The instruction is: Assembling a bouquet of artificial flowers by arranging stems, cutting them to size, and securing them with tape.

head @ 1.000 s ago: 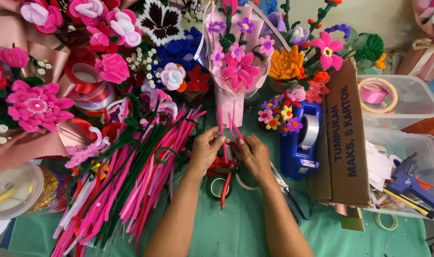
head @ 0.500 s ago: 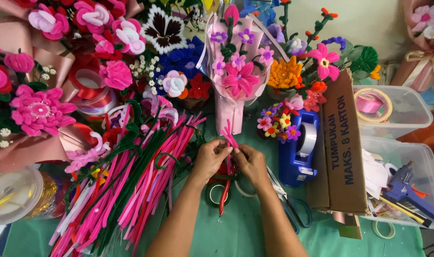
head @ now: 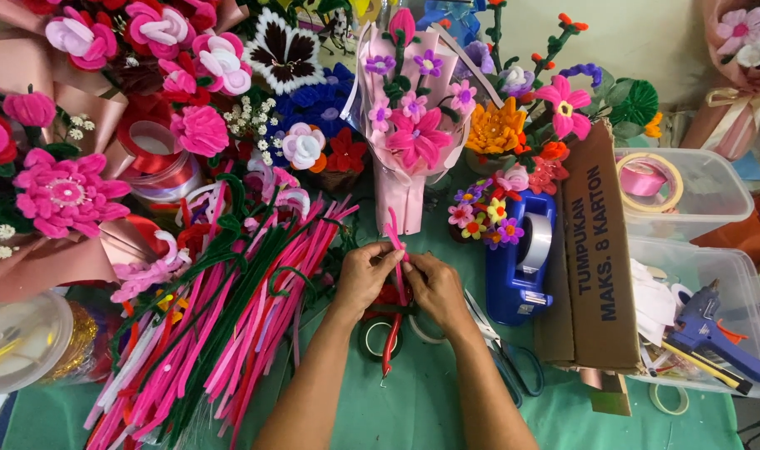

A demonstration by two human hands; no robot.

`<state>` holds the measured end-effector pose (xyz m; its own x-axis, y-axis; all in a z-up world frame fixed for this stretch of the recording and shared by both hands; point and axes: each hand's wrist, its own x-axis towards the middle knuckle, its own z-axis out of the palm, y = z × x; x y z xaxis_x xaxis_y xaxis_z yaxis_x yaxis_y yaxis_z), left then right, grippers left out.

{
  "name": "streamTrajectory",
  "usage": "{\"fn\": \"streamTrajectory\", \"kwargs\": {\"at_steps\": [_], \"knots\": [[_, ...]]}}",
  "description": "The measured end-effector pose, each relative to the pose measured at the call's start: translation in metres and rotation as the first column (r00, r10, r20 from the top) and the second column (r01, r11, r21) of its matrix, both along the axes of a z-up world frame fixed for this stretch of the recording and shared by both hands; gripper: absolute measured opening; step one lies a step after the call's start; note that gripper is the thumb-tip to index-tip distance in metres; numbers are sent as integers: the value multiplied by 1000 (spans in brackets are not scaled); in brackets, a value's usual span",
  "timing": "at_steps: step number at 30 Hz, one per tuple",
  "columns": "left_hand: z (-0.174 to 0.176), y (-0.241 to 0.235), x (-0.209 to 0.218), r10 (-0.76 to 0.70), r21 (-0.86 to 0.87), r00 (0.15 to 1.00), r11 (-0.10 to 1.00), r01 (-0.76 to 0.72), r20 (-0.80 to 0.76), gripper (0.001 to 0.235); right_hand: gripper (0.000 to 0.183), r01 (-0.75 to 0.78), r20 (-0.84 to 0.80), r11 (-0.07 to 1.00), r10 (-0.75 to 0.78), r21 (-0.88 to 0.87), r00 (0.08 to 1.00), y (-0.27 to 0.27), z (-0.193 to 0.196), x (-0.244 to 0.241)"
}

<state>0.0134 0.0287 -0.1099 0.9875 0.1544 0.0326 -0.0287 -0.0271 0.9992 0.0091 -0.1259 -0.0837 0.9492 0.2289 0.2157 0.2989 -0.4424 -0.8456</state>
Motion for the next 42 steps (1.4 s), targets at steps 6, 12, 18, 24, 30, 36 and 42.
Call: {"fn": "streamTrajectory", "kwargs": {"at_steps": [6, 12, 18, 24, 30, 36, 42], "knots": [[3, 1, -2, 15, 26, 1000, 1000, -15, 11, 19, 24, -28, 42, 1000, 28, -2, 999, 1, -1, 0], [5, 0, -1, 45, 19, 999, 999, -45, 16, 19, 21, 16, 4, 999, -16, 29, 1000, 1, 5, -2], [13, -1, -7, 45, 9, 999, 999, -46, 5, 18, 18, 76, 13, 997, -76, -1, 997, -9, -19, 8], [13, 4, -6, 36, -36, 999, 999, -35, 17, 15, 14, 95, 16, 995, -95, 9, 995, -16, -13, 10], [2, 9, -3, 38, -72, 999, 997, -35, 33, 16, 15, 148, -25, 989, -147, 12, 989, -27, -6, 11], [-9, 9, 1, 29, -60, 999, 998, -28, 13, 18, 18, 157, -62, 988, -156, 14, 986, -32, -1, 12], [1, 3, -4, 0, -2, 1000, 1000, 0, 0, 18, 15, 161, -67, 987, -160, 6, 985, -35, 7, 8]]}}
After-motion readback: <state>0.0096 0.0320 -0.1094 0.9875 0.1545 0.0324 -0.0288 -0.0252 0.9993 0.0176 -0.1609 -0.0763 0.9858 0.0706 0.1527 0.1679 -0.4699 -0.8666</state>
